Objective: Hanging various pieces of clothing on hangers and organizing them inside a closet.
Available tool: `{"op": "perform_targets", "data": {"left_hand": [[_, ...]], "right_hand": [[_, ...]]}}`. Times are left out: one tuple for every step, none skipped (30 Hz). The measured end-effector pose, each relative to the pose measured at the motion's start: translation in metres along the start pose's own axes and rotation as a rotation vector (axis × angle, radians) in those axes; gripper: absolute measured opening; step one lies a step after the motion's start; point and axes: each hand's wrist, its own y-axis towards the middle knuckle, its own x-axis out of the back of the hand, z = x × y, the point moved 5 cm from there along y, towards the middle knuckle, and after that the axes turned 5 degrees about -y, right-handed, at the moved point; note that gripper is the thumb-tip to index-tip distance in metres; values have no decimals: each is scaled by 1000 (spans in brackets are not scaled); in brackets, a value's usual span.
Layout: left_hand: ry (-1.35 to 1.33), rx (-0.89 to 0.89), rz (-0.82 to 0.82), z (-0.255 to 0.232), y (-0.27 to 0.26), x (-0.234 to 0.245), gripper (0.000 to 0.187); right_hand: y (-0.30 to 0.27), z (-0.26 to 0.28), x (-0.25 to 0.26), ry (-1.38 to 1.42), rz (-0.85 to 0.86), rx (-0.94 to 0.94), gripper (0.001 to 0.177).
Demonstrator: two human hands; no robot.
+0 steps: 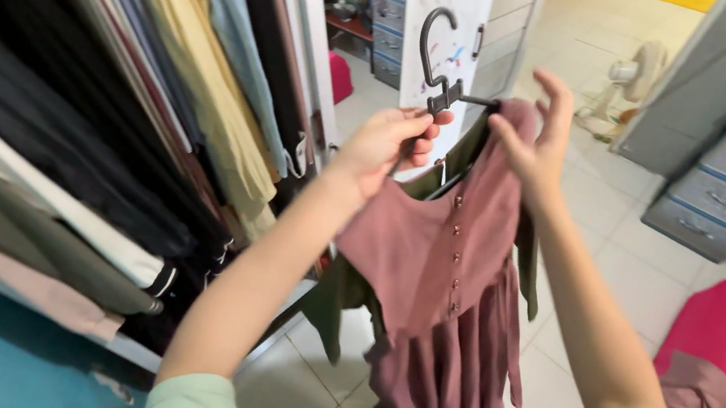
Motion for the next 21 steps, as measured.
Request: {"op": "perform_targets", "data": {"left_hand": [[-188,-24,-62,17,10,8,24],[-376,-51,-123,35,21,16,25],[-373,-56,-132,43,27,15,25],[-464,-100,-229,51,32,18,23],[-557,-143,-324,60,38,20,22],[-558,-147,-331,58,39,15,22],[-551,-145,-361,56,39,12,22],[-544,-143,-391,54,38,8,22],[-542,-147,-400,51,35,7,22],[-583,-123,-301,48,34,1,27],[-621,-99,-201,44,32,-5,32],[-618,-104,-211,36,25,-11,32],[-574,-81,-138,28,19,-21,39],[-530,-57,-65,19,13,-32,47],[-525,-68,-78,15,9,-34,47],[-390,-66,-102,12,3,-36,50],[-252,-71,-132,5,-3,-34,54],[-241,-89,-150,5,-9,-24,54],[-171,-179,-273,2,-20,-11,49],[-99,-266,-397,0,-32,2,45],[-93,-283,-422,-1,-46,17,45]], "right_hand": [[-21,-16,-11,191,-21,-174,46],[-44,-32,-24,381,-39,-349,44],[-57,-22,-24,390,-34,-349,44],[-74,-15,-37,465,182,-474,35],[-93,-6,-46,533,404,-593,28],[-85,7,-36,538,410,-593,28],[-79,21,-31,582,506,-622,32],[-74,35,-25,625,601,-650,36],[-71,25,-17,633,608,-648,36],[-72,12,-9,621,642,-734,35],[-73,-1,-3,609,677,-819,34],[-69,-12,8,618,684,-816,34],[-68,-25,17,615,696,-878,32],[-66,-38,27,612,710,-940,30],[-63,-32,32,622,722,-931,30],[-60,-27,38,643,700,-922,26],[-54,-21,40,669,684,-904,23],[-52,-15,42,684,702,-886,23],[-50,-8,45,665,706,-835,23],[-47,-1,49,648,710,-783,24],[-46,1,52,664,733,-768,24]]}}
